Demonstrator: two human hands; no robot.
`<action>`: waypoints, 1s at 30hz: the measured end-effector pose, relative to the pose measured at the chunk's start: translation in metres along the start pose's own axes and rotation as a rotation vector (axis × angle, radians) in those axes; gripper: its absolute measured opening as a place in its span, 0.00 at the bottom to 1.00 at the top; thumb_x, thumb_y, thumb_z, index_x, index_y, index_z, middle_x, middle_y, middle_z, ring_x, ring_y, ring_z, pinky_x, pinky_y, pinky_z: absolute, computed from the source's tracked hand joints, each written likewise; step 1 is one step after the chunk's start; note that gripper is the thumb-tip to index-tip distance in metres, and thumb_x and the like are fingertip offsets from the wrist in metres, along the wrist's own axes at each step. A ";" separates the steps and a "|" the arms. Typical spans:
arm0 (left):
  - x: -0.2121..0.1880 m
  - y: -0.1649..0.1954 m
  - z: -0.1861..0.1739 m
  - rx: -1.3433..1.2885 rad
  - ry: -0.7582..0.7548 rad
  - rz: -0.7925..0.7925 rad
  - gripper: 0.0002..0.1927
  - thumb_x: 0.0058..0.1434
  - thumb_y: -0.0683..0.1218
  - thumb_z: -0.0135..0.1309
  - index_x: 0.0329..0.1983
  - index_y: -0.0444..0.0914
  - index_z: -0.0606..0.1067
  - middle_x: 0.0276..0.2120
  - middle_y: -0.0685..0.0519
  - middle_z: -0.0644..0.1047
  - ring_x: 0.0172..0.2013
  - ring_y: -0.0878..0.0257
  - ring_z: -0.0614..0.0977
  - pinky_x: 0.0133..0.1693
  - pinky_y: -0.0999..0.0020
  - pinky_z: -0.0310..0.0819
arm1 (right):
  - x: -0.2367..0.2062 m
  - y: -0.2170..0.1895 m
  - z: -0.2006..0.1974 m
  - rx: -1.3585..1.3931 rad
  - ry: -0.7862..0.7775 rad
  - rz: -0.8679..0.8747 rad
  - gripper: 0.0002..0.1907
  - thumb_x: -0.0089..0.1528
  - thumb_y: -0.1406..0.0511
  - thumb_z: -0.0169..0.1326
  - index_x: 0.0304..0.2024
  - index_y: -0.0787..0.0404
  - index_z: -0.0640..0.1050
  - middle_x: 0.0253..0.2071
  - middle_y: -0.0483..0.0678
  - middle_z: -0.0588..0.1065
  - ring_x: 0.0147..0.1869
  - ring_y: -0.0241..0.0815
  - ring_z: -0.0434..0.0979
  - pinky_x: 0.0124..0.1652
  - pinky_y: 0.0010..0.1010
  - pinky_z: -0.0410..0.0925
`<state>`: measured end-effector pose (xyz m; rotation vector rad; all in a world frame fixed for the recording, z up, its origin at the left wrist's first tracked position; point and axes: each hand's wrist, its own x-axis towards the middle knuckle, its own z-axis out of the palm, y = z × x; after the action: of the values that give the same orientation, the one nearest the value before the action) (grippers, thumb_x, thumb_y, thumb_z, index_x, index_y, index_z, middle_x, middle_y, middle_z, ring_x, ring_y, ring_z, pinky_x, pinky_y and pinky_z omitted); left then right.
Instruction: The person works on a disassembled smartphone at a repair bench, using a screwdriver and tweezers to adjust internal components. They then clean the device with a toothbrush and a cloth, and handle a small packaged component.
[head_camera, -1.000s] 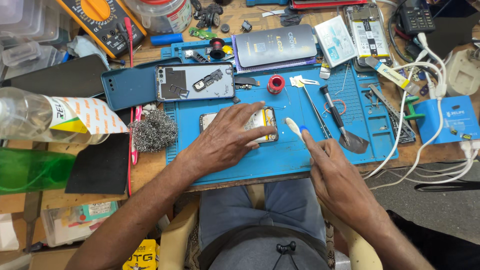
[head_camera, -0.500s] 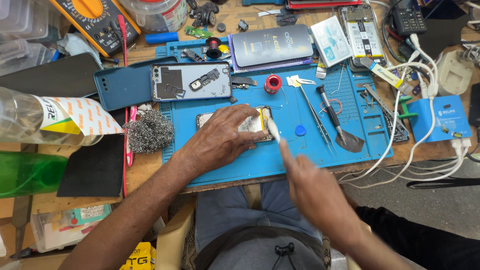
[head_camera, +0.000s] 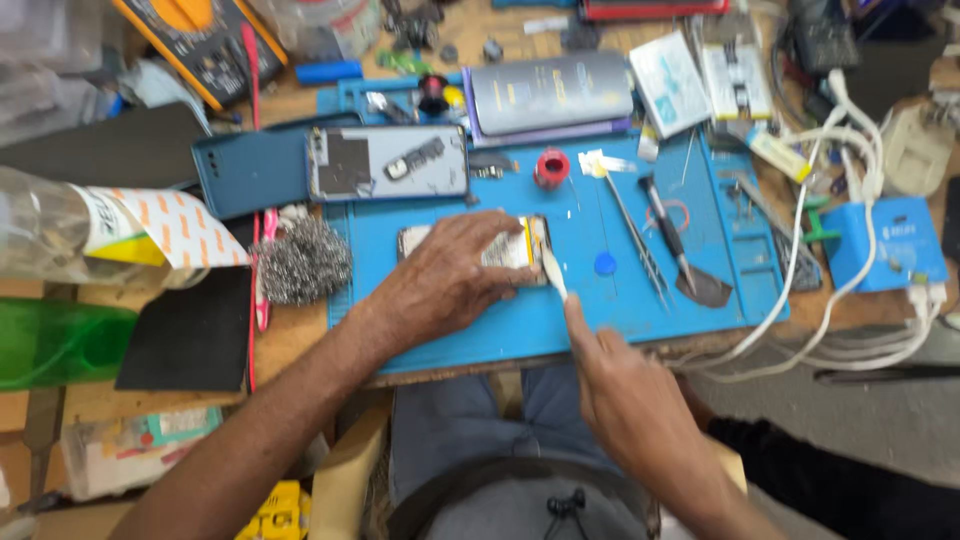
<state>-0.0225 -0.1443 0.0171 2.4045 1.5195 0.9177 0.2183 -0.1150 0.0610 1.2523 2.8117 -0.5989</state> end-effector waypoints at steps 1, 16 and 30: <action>0.001 0.000 0.000 0.010 0.014 0.001 0.17 0.53 0.45 0.66 0.48 0.48 0.83 0.59 0.41 0.73 0.62 0.46 0.74 0.62 0.49 0.67 | 0.003 0.002 0.001 0.014 0.038 -0.018 0.34 0.61 0.70 0.46 0.72 0.60 0.61 0.38 0.62 0.74 0.33 0.68 0.76 0.34 0.58 0.69; 0.004 0.006 -0.003 -0.029 0.004 -0.035 0.19 0.54 0.43 0.66 0.50 0.50 0.84 0.59 0.40 0.73 0.61 0.43 0.74 0.60 0.49 0.68 | -0.001 0.018 0.010 0.019 0.015 -0.053 0.34 0.62 0.69 0.47 0.72 0.61 0.60 0.33 0.61 0.73 0.31 0.67 0.75 0.32 0.56 0.69; 0.002 0.006 -0.004 -0.010 -0.030 -0.016 0.19 0.55 0.44 0.66 0.51 0.49 0.83 0.61 0.41 0.72 0.63 0.45 0.72 0.62 0.49 0.66 | 0.017 0.025 -0.001 0.100 0.054 -0.095 0.28 0.66 0.68 0.47 0.70 0.57 0.64 0.36 0.62 0.76 0.36 0.65 0.78 0.37 0.54 0.69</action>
<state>-0.0193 -0.1466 0.0235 2.3848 1.5174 0.8807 0.2246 -0.0878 0.0509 1.1720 2.9337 -0.7284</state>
